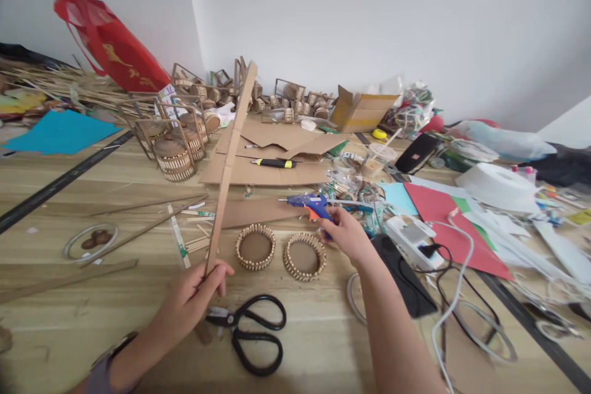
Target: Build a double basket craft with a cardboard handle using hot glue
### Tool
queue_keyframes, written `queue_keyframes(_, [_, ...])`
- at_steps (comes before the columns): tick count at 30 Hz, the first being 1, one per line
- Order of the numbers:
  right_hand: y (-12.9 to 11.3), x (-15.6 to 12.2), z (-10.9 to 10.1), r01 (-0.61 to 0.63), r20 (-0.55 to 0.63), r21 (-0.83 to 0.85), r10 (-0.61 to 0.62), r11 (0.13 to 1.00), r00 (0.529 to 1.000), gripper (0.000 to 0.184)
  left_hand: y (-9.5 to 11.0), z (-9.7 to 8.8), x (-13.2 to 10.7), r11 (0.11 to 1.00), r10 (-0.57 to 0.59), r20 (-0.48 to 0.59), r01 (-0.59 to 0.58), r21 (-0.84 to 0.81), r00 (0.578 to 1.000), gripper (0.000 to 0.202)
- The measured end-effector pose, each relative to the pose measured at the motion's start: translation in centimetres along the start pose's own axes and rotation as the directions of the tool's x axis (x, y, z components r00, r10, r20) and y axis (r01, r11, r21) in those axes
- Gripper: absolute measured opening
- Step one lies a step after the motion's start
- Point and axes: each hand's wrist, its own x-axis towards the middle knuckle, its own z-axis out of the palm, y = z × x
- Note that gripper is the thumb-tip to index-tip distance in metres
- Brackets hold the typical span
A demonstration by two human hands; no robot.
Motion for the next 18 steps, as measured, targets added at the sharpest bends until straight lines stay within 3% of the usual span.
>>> queue_keyframes(3, [0.6, -1.2, 0.4, 0.027, 0.008, 0.184, -0.029, 0.982, 1.0, 0.024, 2.1, 1.5, 0.3, 0.993, 0.118, 0.112, -0.114, -0.044, 0.987, 0.037])
queue_keyframes(5, [1.0, -1.5, 0.8, 0.041, -0.004, 0.274, -0.041, 0.961, 0.999, 0.033, 3.3, 3.2, 0.9, 0.977, 0.21, 0.221, -0.2, -0.07, 0.952, 0.035])
queue_keyframes(8, [1.7, -1.7, 1.3, 0.062, -0.036, 0.375, -0.052, 0.925, 0.998, 0.047, 4.2, 6.2, 2.1, 0.948, 0.311, 0.292, -0.318, -0.025, 0.905, 0.034])
queue_keyframes(13, [3.0, -1.5, 2.0, 0.104, -0.117, 0.479, -0.054, 0.872, 0.992, 0.062, 3.7, 9.3, 3.7, 0.91, 0.256, 0.415, -0.363, 0.203, 0.873, 0.026])
queue_keyframes(18, [3.4, -1.5, 2.1, 0.14, -0.156, 0.519, -0.068, 0.843, 0.985, 0.057, 3.9, 9.1, 4.7, 0.909, 0.21, 0.412, -0.332, 0.252, 0.887, 0.026])
